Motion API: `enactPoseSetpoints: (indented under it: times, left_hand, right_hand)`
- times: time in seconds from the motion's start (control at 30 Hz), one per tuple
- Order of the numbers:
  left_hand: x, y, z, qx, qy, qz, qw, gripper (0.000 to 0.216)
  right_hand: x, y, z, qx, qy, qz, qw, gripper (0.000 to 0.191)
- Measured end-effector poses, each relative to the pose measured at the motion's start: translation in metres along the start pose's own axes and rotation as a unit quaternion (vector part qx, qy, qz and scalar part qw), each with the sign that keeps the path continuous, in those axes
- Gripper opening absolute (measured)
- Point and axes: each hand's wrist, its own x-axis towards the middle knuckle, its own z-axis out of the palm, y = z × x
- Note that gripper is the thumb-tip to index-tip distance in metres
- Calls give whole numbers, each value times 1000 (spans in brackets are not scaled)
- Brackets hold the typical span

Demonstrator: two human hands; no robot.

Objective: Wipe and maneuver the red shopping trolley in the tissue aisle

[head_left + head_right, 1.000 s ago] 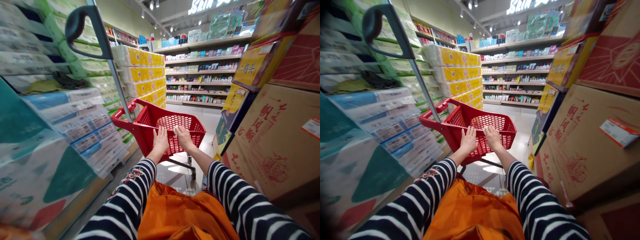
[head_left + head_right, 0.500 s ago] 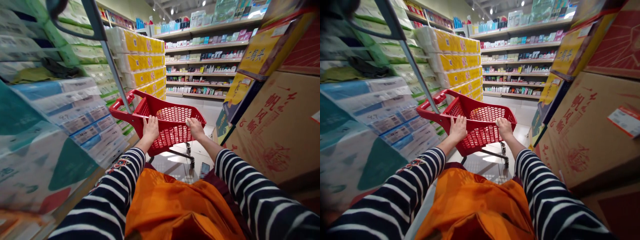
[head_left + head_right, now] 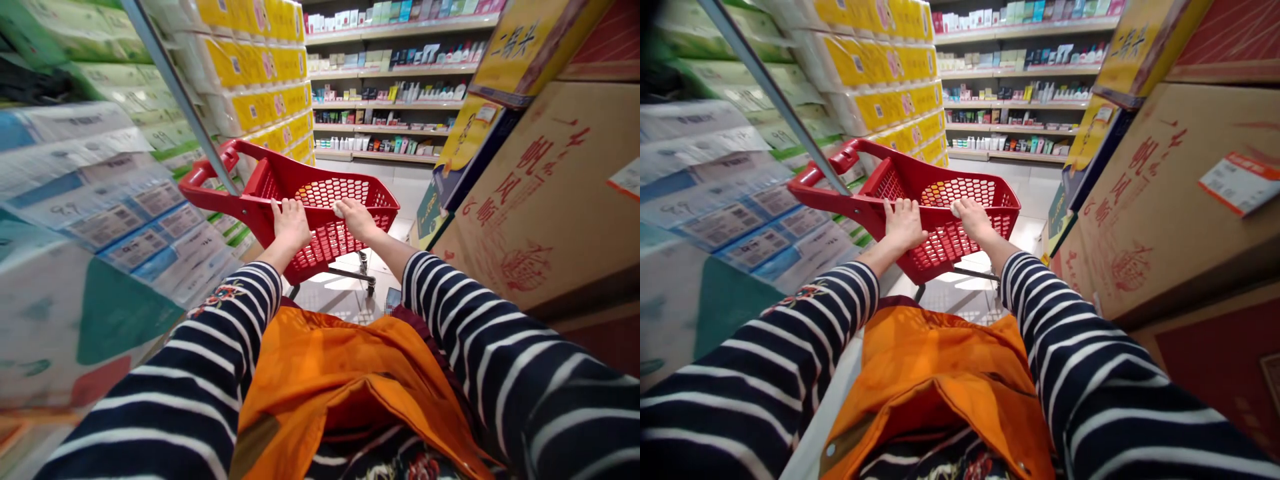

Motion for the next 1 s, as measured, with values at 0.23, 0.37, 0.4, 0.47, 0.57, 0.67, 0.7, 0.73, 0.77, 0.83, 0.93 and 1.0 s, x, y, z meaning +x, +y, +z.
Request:
enactPoseSetpoints:
  times: [0.23, 0.37, 0.4, 0.47, 0.57, 0.67, 0.7, 0.73, 0.77, 0.83, 0.93, 1.0]
  left_hand:
    - [-1, 30, -5, -28, -2, 16, 999, 85]
    - [-3, 47, -10, -31, -7, 34, 999, 85]
    - [-3, 49, -12, -33, -11, 45, 998, 83]
    - [-5, 48, -16, -43, -13, 71, 996, 81]
    - [-11, 36, -20, -54, 21, 91, 994, 78]
    - [-21, 14, -22, -48, 62, 89, 993, 75]
    - [-25, 5, -23, -46, 71, 88, 993, 74]
    - [-29, -4, -24, -46, 81, 86, 992, 73]
    - [-33, -14, -26, -46, 93, 82, 991, 73]
    - [-38, -34, -31, -44, 126, 63, 989, 71]
    - [-40, -64, -40, -36, 169, -7, 985, 69]
    - [-37, -78, -44, -30, 163, -31, 986, 68]
  right_hand:
    - [-10, 33, -11, -19, -4, 65, 998, 36]
    - [0, 5, -5, 15, 20, 20, 999, 37]
    - [2, -1, -3, 21, 29, 16, 999, 37]
    - [3, -6, -1, 28, 38, 20, 999, 38]
    - [2, -2, -1, 27, 36, 33, 998, 38]
    - [1, 7, -4, 20, 29, 55, 998, 39]
    - [2, 10, -5, 18, 27, 61, 998, 39]
    - [3, 11, -7, 16, 28, 66, 997, 39]
    - [4, 12, -9, 16, 30, 69, 997, 38]
    - [8, 11, -13, 17, 28, 78, 996, 36]
    - [14, 1, -18, 25, 15, 74, 997, 37]
    - [18, -13, -20, 39, 22, 54, 998, 42]
